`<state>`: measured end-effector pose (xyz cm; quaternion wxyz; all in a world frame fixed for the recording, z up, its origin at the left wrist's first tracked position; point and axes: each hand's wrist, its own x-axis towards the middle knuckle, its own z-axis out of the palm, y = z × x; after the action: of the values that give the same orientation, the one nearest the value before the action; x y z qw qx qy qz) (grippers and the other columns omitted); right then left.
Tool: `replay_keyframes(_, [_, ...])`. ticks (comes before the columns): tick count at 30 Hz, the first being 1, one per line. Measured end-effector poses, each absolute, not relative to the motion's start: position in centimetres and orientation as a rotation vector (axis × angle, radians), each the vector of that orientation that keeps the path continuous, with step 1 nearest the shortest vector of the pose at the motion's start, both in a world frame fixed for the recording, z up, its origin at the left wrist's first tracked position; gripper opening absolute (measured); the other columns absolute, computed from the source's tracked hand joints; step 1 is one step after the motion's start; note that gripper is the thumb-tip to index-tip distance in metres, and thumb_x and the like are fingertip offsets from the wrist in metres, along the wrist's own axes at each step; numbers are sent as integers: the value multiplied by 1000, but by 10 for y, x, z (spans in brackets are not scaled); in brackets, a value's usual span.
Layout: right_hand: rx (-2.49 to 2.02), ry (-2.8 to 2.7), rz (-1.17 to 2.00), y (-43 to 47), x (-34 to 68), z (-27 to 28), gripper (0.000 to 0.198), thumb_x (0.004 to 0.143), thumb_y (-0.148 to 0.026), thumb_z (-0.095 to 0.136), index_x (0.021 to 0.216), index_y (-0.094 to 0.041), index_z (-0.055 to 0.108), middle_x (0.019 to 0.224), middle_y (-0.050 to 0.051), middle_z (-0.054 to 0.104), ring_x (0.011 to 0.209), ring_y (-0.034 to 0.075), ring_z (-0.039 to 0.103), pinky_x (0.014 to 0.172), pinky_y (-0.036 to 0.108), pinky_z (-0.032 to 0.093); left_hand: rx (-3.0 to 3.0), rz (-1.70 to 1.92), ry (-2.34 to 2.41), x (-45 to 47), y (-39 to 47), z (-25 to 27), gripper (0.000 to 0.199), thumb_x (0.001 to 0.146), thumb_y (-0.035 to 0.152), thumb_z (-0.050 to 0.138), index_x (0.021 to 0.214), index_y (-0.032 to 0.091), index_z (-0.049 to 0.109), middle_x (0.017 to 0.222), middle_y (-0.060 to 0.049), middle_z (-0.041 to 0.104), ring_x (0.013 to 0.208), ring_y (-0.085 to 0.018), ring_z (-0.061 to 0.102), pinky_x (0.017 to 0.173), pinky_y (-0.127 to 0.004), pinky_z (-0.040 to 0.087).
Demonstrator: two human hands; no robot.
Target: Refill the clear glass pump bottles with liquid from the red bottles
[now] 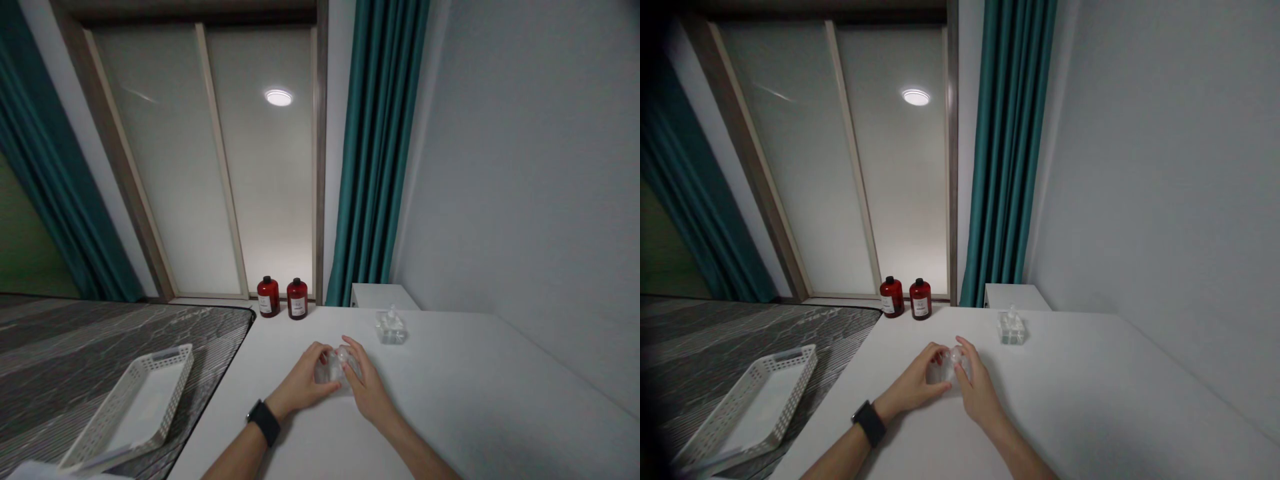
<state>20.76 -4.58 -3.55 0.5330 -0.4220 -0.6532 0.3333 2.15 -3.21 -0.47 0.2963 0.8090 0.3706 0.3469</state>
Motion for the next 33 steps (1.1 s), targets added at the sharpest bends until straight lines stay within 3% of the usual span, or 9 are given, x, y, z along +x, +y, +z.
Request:
replay_keyframes(4, [-998, -1615, 784, -45, 211, -34, 40, 95, -36, 52, 134, -26, 55, 134, 9, 62, 128, 24, 56, 113, 44, 39, 2127, 917, 954, 20, -31, -4, 53, 74, 22, 76, 122, 19, 53, 111, -7, 57, 99, -22, 55, 91, -37, 46])
replay_keyframes(13, [-1025, -1564, 872, -48, 206, -30, 46, 95, -37, 51, 139, -26, 47, 129, 10, 64, 123, 25, 59, 109, 43, 43, 2161, 930, 1068, 23, -35, -9, 49, 72, 24, 79, 112, 19, 52, 107, -6, 57, 97, -24, 53, 88, -38, 45])
replay_keyframes(20, [-1085, -1505, 828, -45, 200, -35, 42, 95, -34, 48, 136, -24, 49, 134, 11, 59, 128, 25, 55, 114, 45, 38, 2146, 926, 1072, 27, -34, -8, 52, 78, 23, 73, 124, 20, 49, 113, -9, 57, 100, -25, 54, 92, -41, 45])
replay_keyframes(26, [-1125, -1640, 877, -44, 218, -24, 61, 83, -19, 59, 142, -23, 42, 146, 11, 49, 138, 25, 43, 119, 46, 29, 2114, 911, 999, 19, -25, -12, 55, 84, 27, 70, 133, 22, 46, 119, -9, 56, 106, -25, 54, 98, -42, 46])
replay_keyframes(33, [-1138, -1656, 1010, -44, 223, -20, 71, 78, -16, 62, 144, -24, 37, 146, 13, 48, 137, 25, 44, 114, 47, 35, 2135, 955, 1008, 12, -23, -18, 64, 87, 32, 66, 142, 22, 37, 125, -13, 54, 109, -26, 55, 100, -47, 46])
